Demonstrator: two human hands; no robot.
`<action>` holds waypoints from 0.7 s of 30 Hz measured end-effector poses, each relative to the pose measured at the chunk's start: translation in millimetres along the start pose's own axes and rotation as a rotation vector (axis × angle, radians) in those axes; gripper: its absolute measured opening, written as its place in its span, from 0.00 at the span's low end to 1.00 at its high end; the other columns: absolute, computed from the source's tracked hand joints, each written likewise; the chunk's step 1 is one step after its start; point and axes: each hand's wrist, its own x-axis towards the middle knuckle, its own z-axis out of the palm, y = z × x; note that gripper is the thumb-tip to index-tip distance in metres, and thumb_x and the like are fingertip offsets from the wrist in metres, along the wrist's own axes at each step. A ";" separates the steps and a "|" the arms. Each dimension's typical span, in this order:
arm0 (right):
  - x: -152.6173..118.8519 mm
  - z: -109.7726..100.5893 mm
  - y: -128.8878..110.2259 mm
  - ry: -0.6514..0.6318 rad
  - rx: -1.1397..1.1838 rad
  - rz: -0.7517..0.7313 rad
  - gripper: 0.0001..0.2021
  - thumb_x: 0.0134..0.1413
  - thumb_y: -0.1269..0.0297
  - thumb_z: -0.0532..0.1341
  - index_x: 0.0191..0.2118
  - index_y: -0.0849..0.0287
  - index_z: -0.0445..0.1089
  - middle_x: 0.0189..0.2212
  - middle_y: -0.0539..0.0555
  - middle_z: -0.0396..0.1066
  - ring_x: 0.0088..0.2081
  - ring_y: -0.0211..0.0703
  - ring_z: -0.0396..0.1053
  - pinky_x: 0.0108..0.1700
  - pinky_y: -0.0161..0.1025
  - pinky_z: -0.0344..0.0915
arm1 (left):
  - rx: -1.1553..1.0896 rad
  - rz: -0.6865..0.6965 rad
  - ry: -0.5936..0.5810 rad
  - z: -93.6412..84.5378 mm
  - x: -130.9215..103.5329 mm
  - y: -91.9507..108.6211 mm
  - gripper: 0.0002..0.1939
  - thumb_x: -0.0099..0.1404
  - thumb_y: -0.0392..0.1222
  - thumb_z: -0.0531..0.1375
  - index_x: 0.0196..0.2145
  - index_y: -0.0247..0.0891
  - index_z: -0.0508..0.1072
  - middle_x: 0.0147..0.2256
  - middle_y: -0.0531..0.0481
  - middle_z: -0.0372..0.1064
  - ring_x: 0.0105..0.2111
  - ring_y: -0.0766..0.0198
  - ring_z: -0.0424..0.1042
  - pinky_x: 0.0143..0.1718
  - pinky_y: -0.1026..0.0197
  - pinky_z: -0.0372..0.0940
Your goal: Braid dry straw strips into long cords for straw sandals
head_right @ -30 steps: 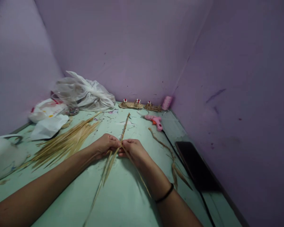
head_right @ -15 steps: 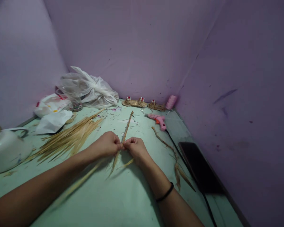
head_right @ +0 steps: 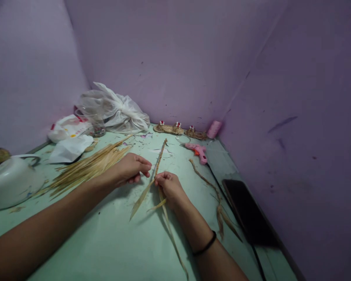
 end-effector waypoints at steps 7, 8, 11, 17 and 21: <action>0.6 -5.5 -5.1 -0.103 0.024 0.023 0.07 0.33 0.66 0.61 0.19 0.61 0.61 0.13 0.46 0.61 0.15 0.29 0.53 0.18 0.30 0.45 | -0.258 -0.108 -0.308 10.7 20.6 -18.7 0.07 0.46 0.38 0.58 0.19 0.30 0.67 0.12 0.55 0.57 0.11 0.74 0.54 0.11 0.70 0.47; 1.9 -6.9 -5.5 -0.110 -0.015 0.019 0.06 0.33 0.67 0.60 0.19 0.62 0.61 0.13 0.46 0.60 0.15 0.28 0.52 0.18 0.30 0.45 | -0.212 -0.104 -0.271 10.6 21.1 -18.7 0.06 0.45 0.38 0.58 0.18 0.31 0.67 0.11 0.56 0.56 0.10 0.74 0.53 0.11 0.70 0.46; 7.5 -10.8 -3.9 -0.131 -0.151 -0.059 0.05 0.32 0.68 0.59 0.19 0.61 0.61 0.13 0.46 0.61 0.15 0.29 0.53 0.19 0.30 0.47 | -0.081 -0.126 -0.219 8.0 20.9 -16.6 0.06 0.43 0.36 0.57 0.14 0.33 0.64 0.09 0.57 0.53 0.09 0.74 0.50 0.10 0.69 0.43; 2.0 -11.9 -3.4 0.085 -0.744 -0.341 0.06 0.38 0.66 0.56 0.21 0.62 0.68 0.17 0.50 0.66 0.20 0.34 0.58 0.22 0.31 0.50 | 0.049 -0.032 -0.082 14.5 14.9 -13.5 0.05 0.42 0.34 0.55 0.13 0.33 0.63 0.06 0.59 0.46 0.07 0.75 0.44 0.11 0.67 0.39; -11.8 -8.9 -11.1 0.245 -0.940 -0.290 0.09 0.39 0.65 0.56 0.21 0.61 0.71 0.16 0.52 0.68 0.20 0.36 0.60 0.21 0.32 0.50 | -0.025 -0.061 -0.050 22.1 10.6 -11.1 0.07 0.41 0.32 0.55 0.11 0.34 0.60 0.05 0.58 0.45 0.07 0.74 0.45 0.11 0.67 0.40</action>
